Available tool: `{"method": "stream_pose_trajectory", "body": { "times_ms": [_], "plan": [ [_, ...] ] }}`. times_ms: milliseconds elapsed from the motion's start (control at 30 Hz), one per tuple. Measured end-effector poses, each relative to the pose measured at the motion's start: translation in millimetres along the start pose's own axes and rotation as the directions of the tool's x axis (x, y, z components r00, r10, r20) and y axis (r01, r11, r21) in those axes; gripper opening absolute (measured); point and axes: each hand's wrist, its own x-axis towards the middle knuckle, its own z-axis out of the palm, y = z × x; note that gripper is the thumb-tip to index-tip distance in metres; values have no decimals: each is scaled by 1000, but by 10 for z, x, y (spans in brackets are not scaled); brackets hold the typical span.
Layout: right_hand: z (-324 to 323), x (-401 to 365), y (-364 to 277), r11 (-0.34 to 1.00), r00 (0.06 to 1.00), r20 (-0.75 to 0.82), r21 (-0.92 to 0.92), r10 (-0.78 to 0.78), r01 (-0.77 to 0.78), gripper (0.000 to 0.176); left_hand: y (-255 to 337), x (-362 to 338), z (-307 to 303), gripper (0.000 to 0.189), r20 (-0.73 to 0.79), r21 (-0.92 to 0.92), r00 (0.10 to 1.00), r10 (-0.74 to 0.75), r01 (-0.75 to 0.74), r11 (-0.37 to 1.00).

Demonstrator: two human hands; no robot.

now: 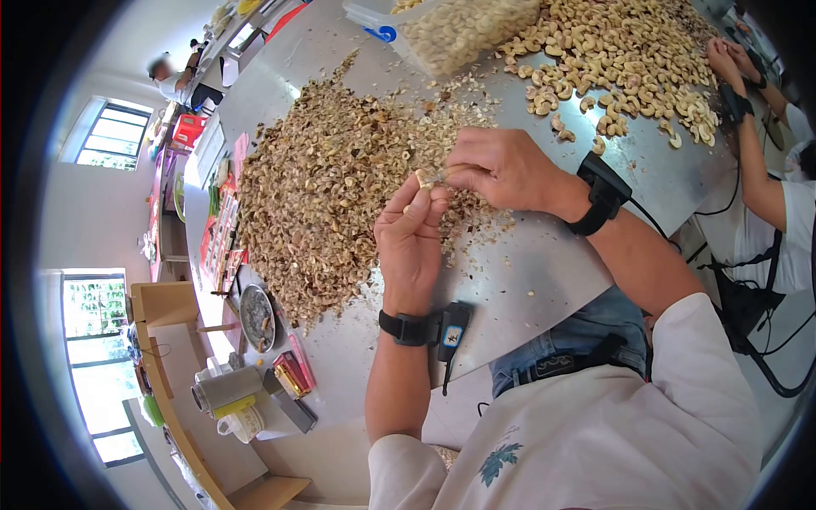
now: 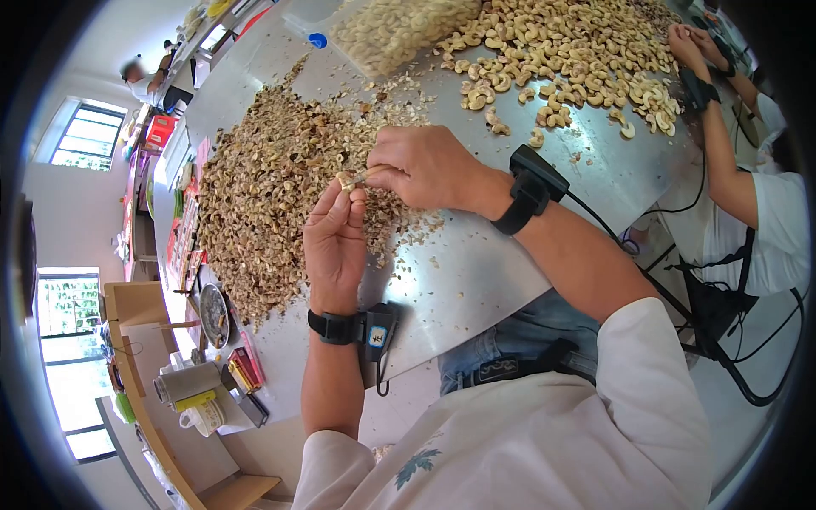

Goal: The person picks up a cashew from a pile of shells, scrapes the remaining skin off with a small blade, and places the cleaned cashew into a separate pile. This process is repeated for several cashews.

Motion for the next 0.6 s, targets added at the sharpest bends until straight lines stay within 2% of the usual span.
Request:
{"method": "stream_pose_trajectory", "body": {
  "times_ms": [133, 233, 333, 600],
  "plan": [
    [62, -13, -27, 998, 997, -69, -54, -27, 24, 15, 0, -6, -5, 25, -22, -18, 1000, -2, 2, 1000],
    [72, -19, -66, 1000, 998, -60, -28, 9, -11, 15, 7, -22, 36, 24, -48, -24, 999, 7, -9, 1000],
    [183, -37, -54, 999, 992, -117, 10, 39, -38, 14, 10, -21, 61, 24, -73, -26, 997, 12, -13, 1000],
    [330, -94, -104, 991, 984, -178, -124, 28, -50, 14, -5, -31, 41, 27, -98, 18, 994, 49, -47, 999]
  ]
}}
